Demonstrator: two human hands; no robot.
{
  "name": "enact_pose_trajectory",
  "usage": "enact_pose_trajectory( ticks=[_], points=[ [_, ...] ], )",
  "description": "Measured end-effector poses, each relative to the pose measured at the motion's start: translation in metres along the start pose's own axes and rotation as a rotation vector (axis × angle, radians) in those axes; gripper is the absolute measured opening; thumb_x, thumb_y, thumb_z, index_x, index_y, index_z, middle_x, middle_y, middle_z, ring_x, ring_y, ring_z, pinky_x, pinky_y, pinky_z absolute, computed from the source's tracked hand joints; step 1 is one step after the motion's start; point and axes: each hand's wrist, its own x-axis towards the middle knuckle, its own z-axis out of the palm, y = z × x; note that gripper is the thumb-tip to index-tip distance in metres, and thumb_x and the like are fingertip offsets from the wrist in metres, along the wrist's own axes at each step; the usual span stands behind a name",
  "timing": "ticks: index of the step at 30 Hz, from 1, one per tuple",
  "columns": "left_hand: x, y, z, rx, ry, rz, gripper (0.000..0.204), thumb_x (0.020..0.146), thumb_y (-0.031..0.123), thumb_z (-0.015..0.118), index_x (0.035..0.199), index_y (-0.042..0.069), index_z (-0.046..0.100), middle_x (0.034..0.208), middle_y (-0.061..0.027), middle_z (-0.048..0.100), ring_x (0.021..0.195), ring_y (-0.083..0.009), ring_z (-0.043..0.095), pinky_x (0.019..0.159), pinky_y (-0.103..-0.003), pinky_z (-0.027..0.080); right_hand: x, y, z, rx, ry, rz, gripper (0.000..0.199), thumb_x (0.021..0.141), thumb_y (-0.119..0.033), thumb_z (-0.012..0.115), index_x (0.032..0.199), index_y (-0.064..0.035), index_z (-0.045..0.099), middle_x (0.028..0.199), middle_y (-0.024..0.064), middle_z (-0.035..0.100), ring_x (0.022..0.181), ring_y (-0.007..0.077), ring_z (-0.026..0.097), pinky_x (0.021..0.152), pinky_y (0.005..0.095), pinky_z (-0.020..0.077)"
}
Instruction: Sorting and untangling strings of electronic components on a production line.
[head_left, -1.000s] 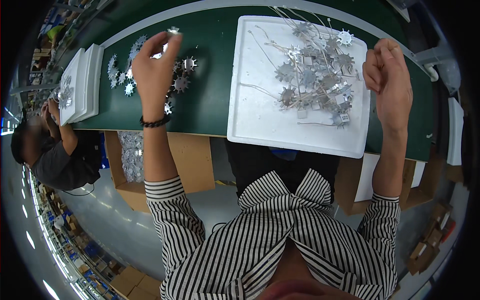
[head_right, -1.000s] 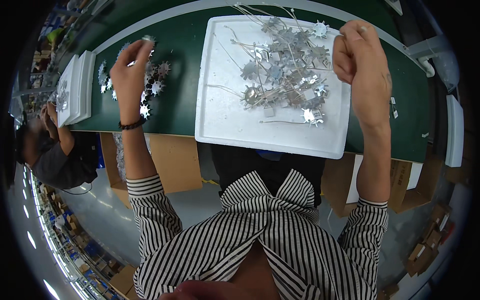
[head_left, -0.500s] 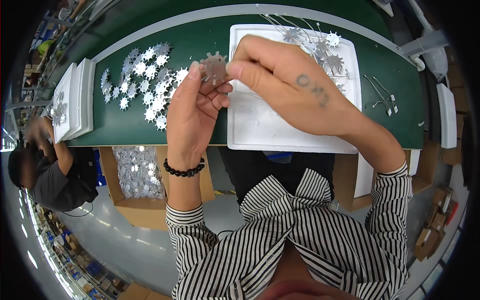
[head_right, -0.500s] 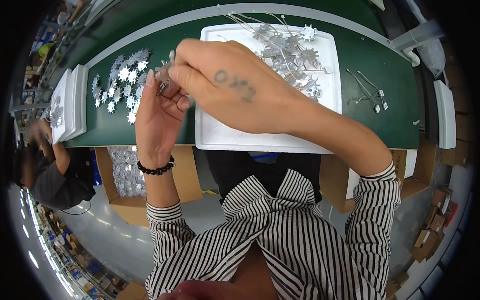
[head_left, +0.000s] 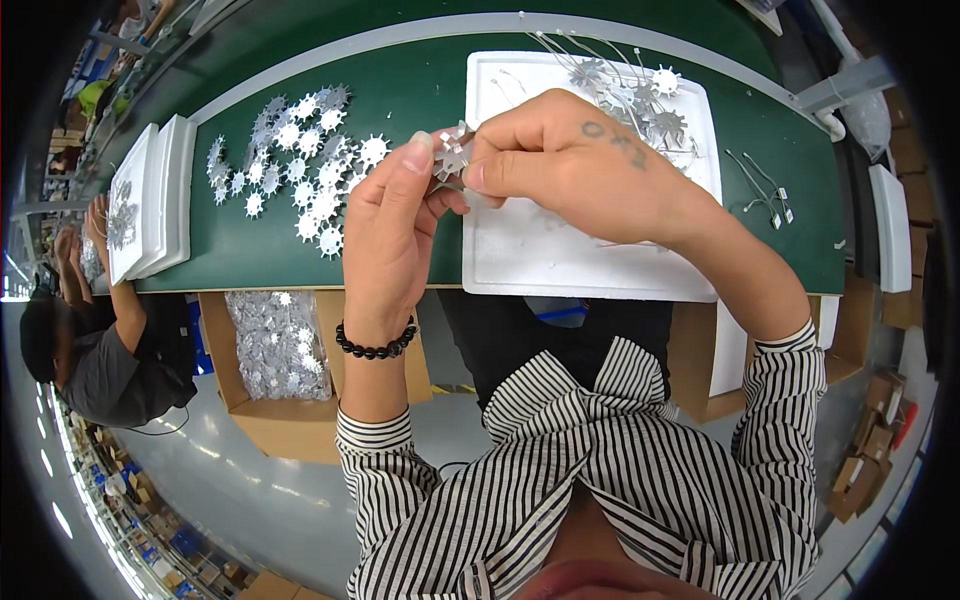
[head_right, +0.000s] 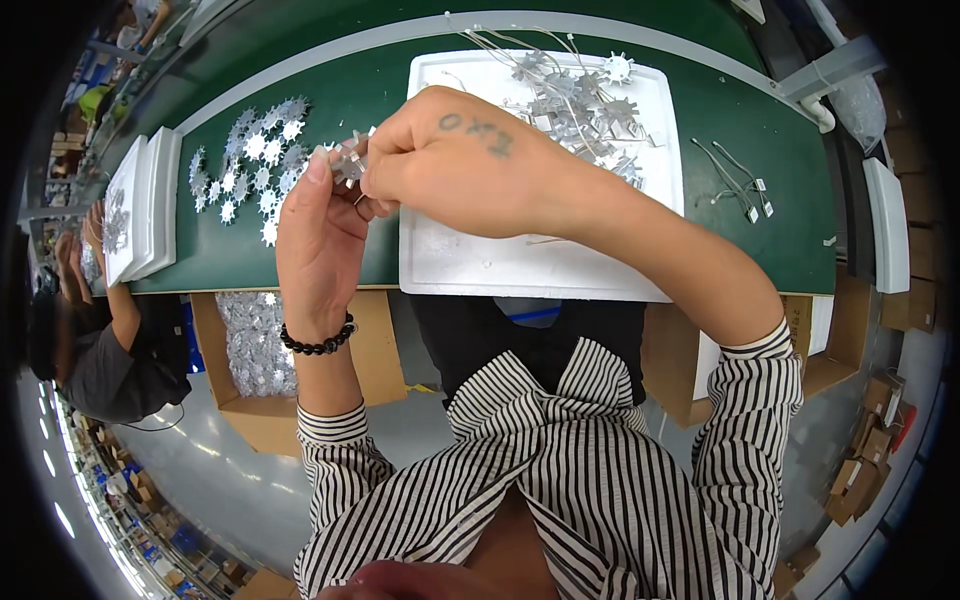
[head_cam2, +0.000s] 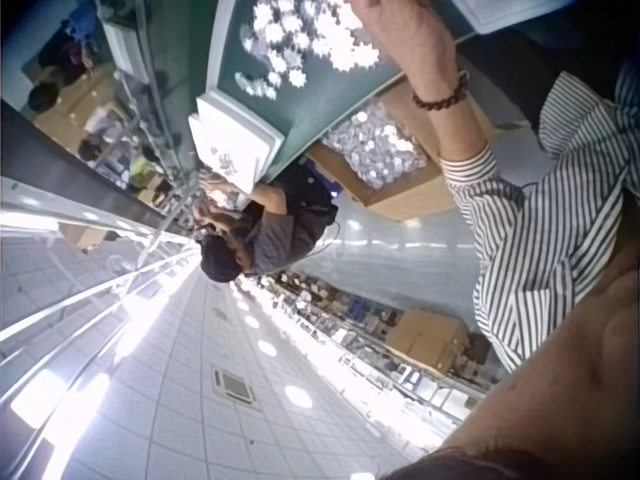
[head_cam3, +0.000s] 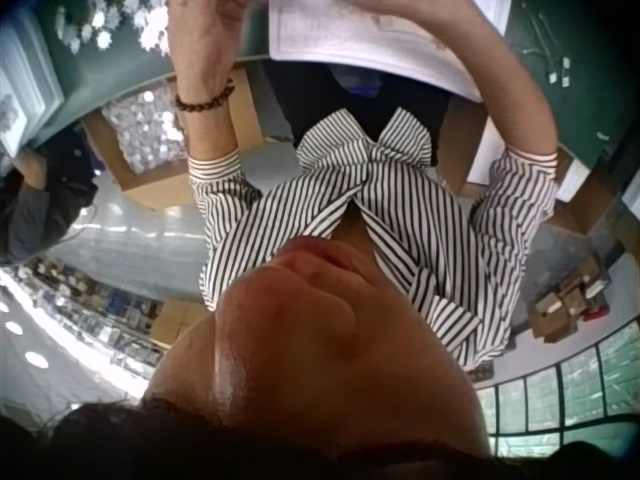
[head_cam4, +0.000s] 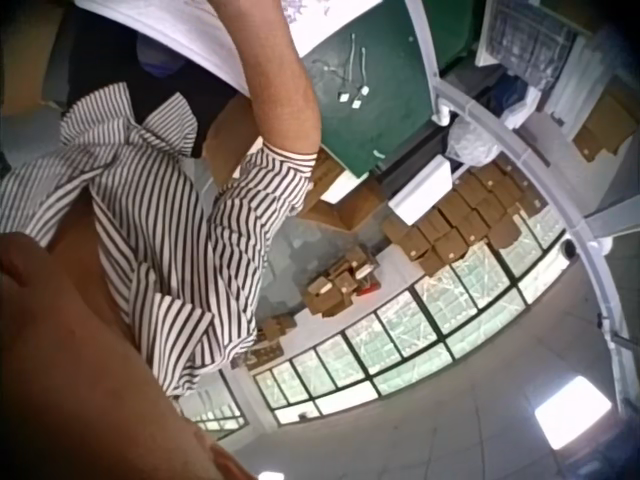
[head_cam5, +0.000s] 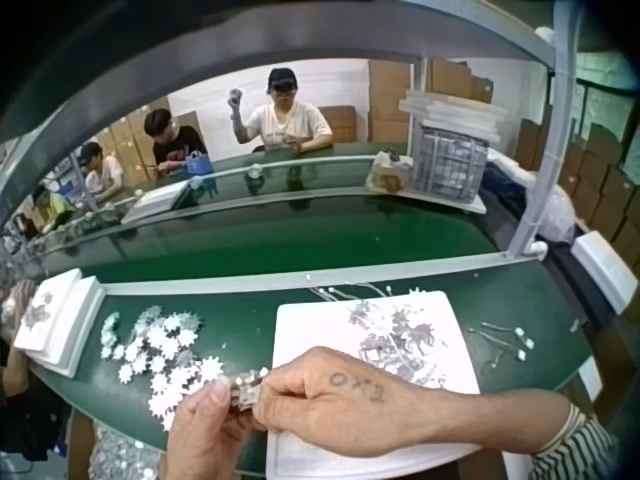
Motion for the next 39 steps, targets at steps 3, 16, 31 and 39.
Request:
enact_pose_trajectory(
  ticks=[3, 16, 31, 39],
  points=[
    [0.000, 0.001, 0.003, 0.038, 0.006, 0.013, 0.035, 0.105, 0.023, 0.057, 0.119, -0.007, 0.069, 0.105, -0.0131, 0.070, 0.088, -0.0143, 0.062, 0.075, -0.025, 0.052, -0.001, 0.000, -0.002, 0.074, -0.018, 0.061, 0.023, 0.094, -0.018, 0.063, 0.076, -0.0039, 0.065, 0.059, -0.0026, 0.045, 0.054, 0.0074, 0.035, 0.050, 0.0233, 0.0269],
    [-0.002, 0.003, 0.012, 0.086, -0.035, -0.008, 0.029, 0.100, 0.013, 0.063, 0.120, -0.006, 0.069, 0.106, -0.0122, 0.070, 0.092, -0.0165, 0.063, 0.079, -0.026, 0.053, -0.010, 0.018, 0.002, 0.159, 0.138, -0.085, 0.023, 0.099, -0.020, 0.061, 0.082, -0.0046, 0.066, 0.062, -0.0032, 0.048, 0.055, 0.0052, 0.037, 0.050, 0.0210, 0.0266],
    [-0.007, 0.003, 0.039, 0.287, 0.070, 0.150, 0.020, 0.091, 0.005, 0.073, 0.109, -0.002, 0.073, 0.106, -0.0117, 0.072, 0.091, -0.0141, 0.063, 0.080, -0.022, 0.050, -0.034, 0.032, -0.005, -0.068, 0.087, -0.057, 0.013, 0.096, -0.013, 0.061, 0.101, -0.0051, 0.069, 0.085, 0.0051, 0.065, 0.076, 0.0150, 0.055, 0.069, 0.0262, 0.0427],
    [0.007, 0.014, 0.030, 0.524, 0.241, 0.138, 0.035, 0.091, 0.007, 0.073, 0.124, -0.001, 0.066, 0.097, -0.0093, 0.073, 0.073, -0.0106, 0.061, 0.063, -0.020, 0.049, -0.036, 0.064, -0.003, -0.705, 0.342, -0.324, 0.021, 0.092, -0.012, 0.065, 0.111, -0.0029, 0.068, 0.121, 0.0134, 0.064, 0.115, 0.0306, 0.054, 0.101, 0.0402, 0.0420]
  ],
)
